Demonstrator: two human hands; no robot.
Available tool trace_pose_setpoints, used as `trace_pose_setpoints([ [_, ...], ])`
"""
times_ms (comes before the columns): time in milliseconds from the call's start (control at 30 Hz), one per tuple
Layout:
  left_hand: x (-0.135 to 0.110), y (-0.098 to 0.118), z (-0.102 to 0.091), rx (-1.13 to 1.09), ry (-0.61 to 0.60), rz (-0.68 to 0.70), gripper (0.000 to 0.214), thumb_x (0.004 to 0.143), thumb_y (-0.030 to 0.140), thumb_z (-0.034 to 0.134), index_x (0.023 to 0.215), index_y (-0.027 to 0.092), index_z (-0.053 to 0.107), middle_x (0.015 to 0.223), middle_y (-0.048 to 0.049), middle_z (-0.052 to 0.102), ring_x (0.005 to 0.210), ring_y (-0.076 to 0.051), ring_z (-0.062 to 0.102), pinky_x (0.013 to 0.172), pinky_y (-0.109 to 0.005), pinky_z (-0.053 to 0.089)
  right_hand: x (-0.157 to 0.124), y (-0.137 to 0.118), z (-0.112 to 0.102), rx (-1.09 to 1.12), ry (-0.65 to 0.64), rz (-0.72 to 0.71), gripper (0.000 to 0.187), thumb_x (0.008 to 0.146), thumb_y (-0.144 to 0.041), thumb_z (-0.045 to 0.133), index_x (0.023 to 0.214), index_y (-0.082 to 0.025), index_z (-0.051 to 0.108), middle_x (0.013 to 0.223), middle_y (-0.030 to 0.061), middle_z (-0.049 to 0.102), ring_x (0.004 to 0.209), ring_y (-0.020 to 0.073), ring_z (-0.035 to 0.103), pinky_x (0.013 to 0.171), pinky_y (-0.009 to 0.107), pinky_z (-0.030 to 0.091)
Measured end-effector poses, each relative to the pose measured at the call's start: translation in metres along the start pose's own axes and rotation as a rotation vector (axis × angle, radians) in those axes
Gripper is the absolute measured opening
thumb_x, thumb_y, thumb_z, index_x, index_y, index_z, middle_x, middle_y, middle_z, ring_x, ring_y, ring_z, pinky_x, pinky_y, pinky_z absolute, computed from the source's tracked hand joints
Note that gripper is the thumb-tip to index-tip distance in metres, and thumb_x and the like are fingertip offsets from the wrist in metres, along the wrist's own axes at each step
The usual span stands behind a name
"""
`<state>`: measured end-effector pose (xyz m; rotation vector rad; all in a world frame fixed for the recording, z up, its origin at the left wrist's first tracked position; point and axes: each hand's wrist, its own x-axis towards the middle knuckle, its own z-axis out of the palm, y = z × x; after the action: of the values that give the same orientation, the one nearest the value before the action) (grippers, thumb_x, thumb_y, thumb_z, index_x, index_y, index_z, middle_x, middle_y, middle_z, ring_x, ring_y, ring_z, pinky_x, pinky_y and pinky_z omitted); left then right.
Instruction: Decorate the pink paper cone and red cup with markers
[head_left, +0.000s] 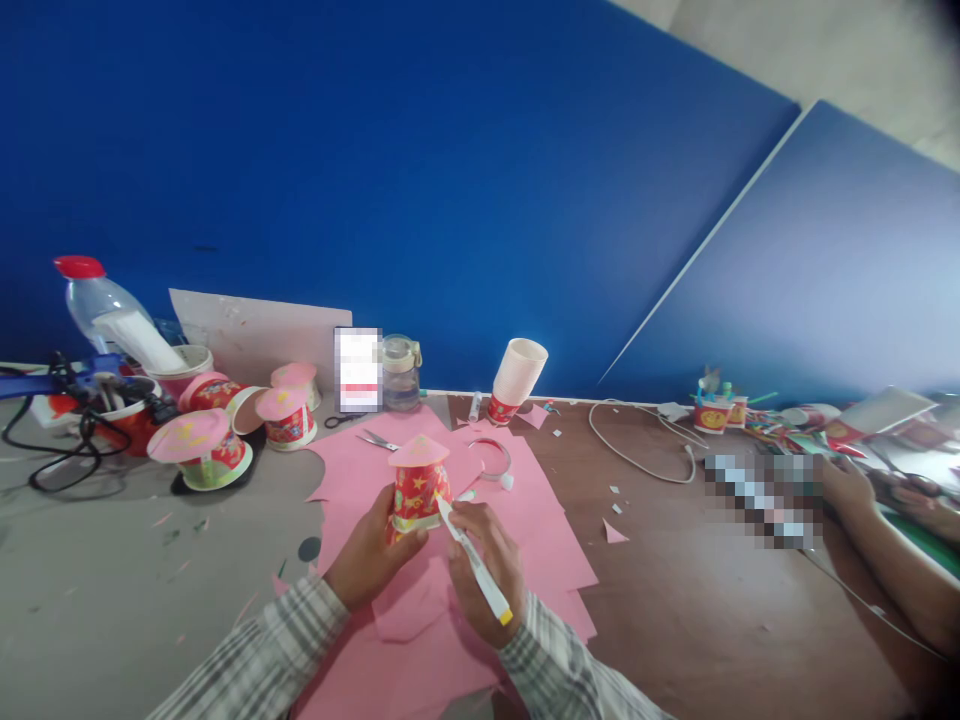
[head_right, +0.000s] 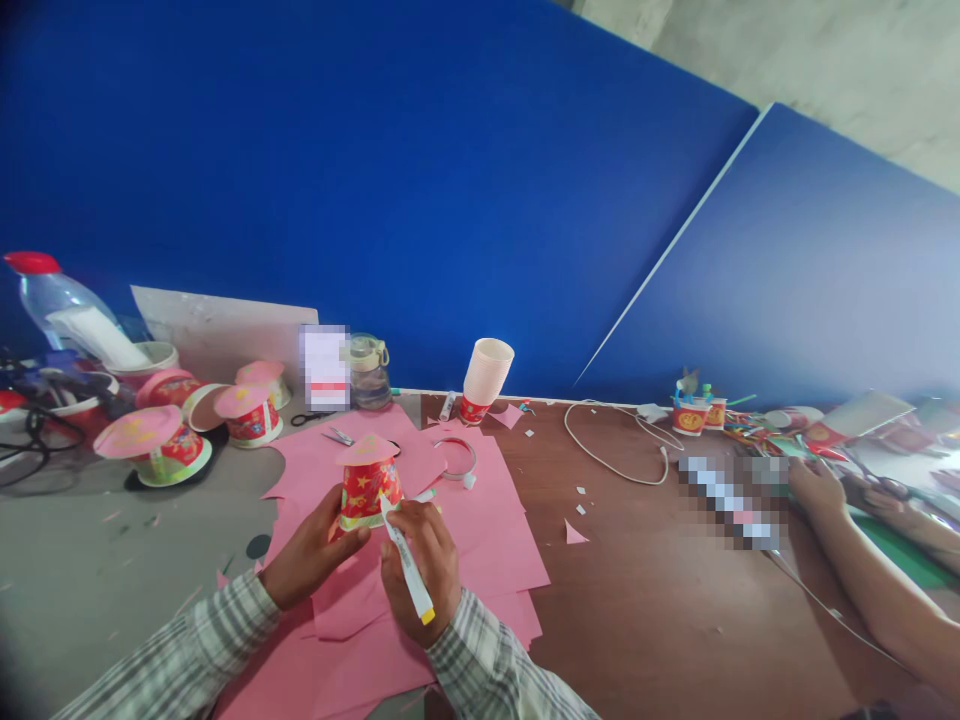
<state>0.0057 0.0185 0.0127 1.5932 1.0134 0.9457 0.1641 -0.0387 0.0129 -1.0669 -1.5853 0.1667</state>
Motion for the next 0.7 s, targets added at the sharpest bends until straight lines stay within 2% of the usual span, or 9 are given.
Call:
trace_pose_setpoints([
  [167,0.0002,-0.0003,0.0003,-0.038,0.003,-0.010,0.042,0.060,0.038,0.063,0.097,0.023,0.050,0.094,-0.0032,0.066,0.089,-0.026,0.059,0.075,-0.037,0.048,-0.0032,0.0023,0.0004,0.005,-0.001,-0.023,0.021,0.076,-0.015,0.059,0.095,-0.023,0.061,0.090,0.0041,0.068,0.092,0.0213,0.067,0.079,0.034,0.060],
  [333,0.0012,-0.0035,0.0013,-0.026,0.004,-0.008,0.041,0.060,0.035,0.063,0.097,0.024,0.050,0.094,-0.0022,0.066,0.088,-0.026,0.059,0.076,-0.037,0.048,0.0010,0.0003,0.0009,-0.020,0.026,-0.022,0.021,0.077,-0.013,0.057,0.096,-0.022,0.062,0.091,0.0045,0.068,0.083,0.0185,0.068,0.073,0.031,0.061],
  [700,0.0001,0.0000,0.0002,0.010,0.005,-0.002,0.040,0.061,0.036,0.063,0.097,0.024,0.051,0.094,-0.0027,0.067,0.088,-0.025,0.059,0.077,-0.037,0.047,0.0037,-0.0013,-0.0012,-0.022,0.020,-0.035,0.024,0.075,-0.010,0.057,0.096,-0.022,0.062,0.090,0.0040,0.068,0.083,0.0181,0.068,0.072,0.029,0.062],
])
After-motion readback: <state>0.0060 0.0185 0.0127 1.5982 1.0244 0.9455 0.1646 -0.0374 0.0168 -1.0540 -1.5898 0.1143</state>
